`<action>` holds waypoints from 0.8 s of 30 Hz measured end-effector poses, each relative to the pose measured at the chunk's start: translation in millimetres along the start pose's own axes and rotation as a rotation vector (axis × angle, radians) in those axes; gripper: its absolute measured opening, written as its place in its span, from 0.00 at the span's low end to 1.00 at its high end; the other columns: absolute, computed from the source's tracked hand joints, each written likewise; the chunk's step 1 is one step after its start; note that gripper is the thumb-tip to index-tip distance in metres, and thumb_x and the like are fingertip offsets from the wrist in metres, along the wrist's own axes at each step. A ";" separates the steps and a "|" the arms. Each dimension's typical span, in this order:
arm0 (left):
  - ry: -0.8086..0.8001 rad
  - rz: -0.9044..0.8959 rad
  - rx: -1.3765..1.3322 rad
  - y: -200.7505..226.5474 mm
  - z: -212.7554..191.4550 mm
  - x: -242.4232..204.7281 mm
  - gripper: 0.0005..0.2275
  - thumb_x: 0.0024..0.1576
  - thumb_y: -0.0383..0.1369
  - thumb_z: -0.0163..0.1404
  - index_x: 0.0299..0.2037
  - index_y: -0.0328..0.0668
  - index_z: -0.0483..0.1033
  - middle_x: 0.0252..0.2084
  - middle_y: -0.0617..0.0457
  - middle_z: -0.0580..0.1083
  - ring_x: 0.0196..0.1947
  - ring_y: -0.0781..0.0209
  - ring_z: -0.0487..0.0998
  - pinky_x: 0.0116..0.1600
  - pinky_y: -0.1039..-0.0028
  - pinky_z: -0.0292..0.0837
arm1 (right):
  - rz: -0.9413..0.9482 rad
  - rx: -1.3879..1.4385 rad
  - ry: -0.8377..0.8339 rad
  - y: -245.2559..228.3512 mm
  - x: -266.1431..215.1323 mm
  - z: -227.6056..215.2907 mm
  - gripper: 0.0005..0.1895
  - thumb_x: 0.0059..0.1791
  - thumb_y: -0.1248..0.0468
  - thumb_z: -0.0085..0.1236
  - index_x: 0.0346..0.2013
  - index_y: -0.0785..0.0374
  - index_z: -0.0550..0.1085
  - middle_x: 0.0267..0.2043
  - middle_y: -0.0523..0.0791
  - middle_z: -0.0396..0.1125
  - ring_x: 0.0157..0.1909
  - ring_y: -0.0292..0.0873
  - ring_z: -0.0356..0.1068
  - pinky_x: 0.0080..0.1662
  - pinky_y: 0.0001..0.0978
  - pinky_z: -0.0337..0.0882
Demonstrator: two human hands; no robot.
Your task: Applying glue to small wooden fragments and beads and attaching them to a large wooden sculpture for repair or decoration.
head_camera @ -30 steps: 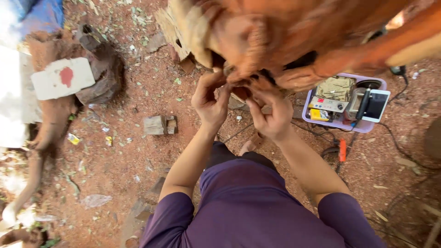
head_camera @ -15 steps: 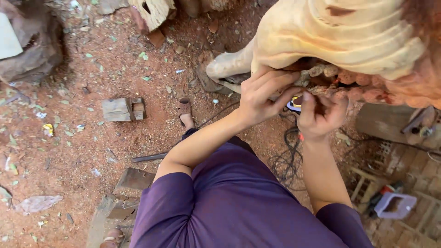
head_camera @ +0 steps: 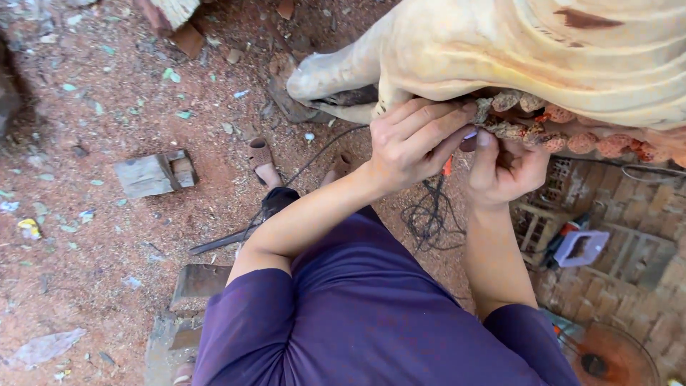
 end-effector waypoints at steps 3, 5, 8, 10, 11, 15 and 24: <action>-0.087 -0.077 -0.029 5.8 -8.4 2.5 0.08 0.52 0.24 0.64 0.41 0.38 0.82 0.39 0.52 0.80 0.34 0.57 0.82 0.45 0.72 0.80 | -0.051 -0.083 0.029 -21.1 8.3 -10.7 0.13 0.48 0.73 0.63 0.39 0.76 0.66 0.30 0.54 0.64 0.32 0.55 0.70 0.33 0.37 0.69; -0.176 -0.153 -0.045 4.4 -8.4 3.7 0.11 0.50 0.21 0.66 0.42 0.32 0.81 0.42 0.50 0.81 0.37 0.56 0.84 0.46 0.70 0.81 | 0.069 -0.139 0.021 -30.9 17.5 -16.5 0.12 0.49 0.70 0.57 0.43 0.71 0.65 0.31 0.50 0.64 0.23 0.44 0.63 0.28 0.33 0.66; -0.153 -0.134 -0.088 1.0 -9.4 3.0 0.11 0.50 0.20 0.65 0.42 0.32 0.81 0.41 0.49 0.81 0.34 0.57 0.82 0.42 0.71 0.81 | 0.107 0.186 0.011 -36.7 18.1 -22.2 0.17 0.53 0.64 0.55 0.53 0.66 0.62 0.36 0.53 0.61 0.23 0.50 0.64 0.27 0.36 0.67; -0.153 -0.071 -0.034 -1.0 -12.0 7.9 0.09 0.51 0.21 0.64 0.41 0.32 0.81 0.39 0.51 0.81 0.32 0.59 0.83 0.40 0.73 0.80 | 0.169 0.047 0.039 -46.8 23.8 -19.7 0.16 0.53 0.62 0.54 0.49 0.66 0.61 0.31 0.50 0.58 0.19 0.47 0.58 0.26 0.34 0.63; -0.143 -0.082 -0.048 -4.4 -12.9 8.4 0.09 0.51 0.21 0.64 0.41 0.32 0.81 0.39 0.51 0.81 0.32 0.59 0.83 0.40 0.73 0.80 | 0.165 0.028 0.029 -45.2 22.3 -18.8 0.16 0.53 0.62 0.54 0.49 0.66 0.61 0.31 0.50 0.58 0.19 0.47 0.58 0.26 0.34 0.63; -0.114 -0.070 -0.069 -12.5 -17.2 2.7 0.05 0.54 0.23 0.60 0.39 0.35 0.83 0.39 0.51 0.82 0.35 0.61 0.84 0.40 0.73 0.79 | 0.174 -0.066 0.079 -52.0 24.9 -13.5 0.11 0.53 0.66 0.52 0.48 0.63 0.63 0.35 0.47 0.59 0.24 0.42 0.58 0.30 0.32 0.62; -0.158 -0.026 -0.120 -26.9 -13.6 -6.5 0.07 0.54 0.25 0.62 0.41 0.37 0.84 0.42 0.49 0.82 0.37 0.60 0.84 0.38 0.76 0.78 | 0.165 -0.082 0.069 -50.5 24.3 -16.6 0.14 0.53 0.61 0.52 0.52 0.61 0.66 0.37 0.44 0.64 0.27 0.37 0.55 0.35 0.26 0.57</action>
Point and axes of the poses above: each hand's wrist, its own x-axis towards the middle knuckle, its own z-axis out of the palm, y = z × x, the point moved 3 cm from there along x, towards the middle knuckle
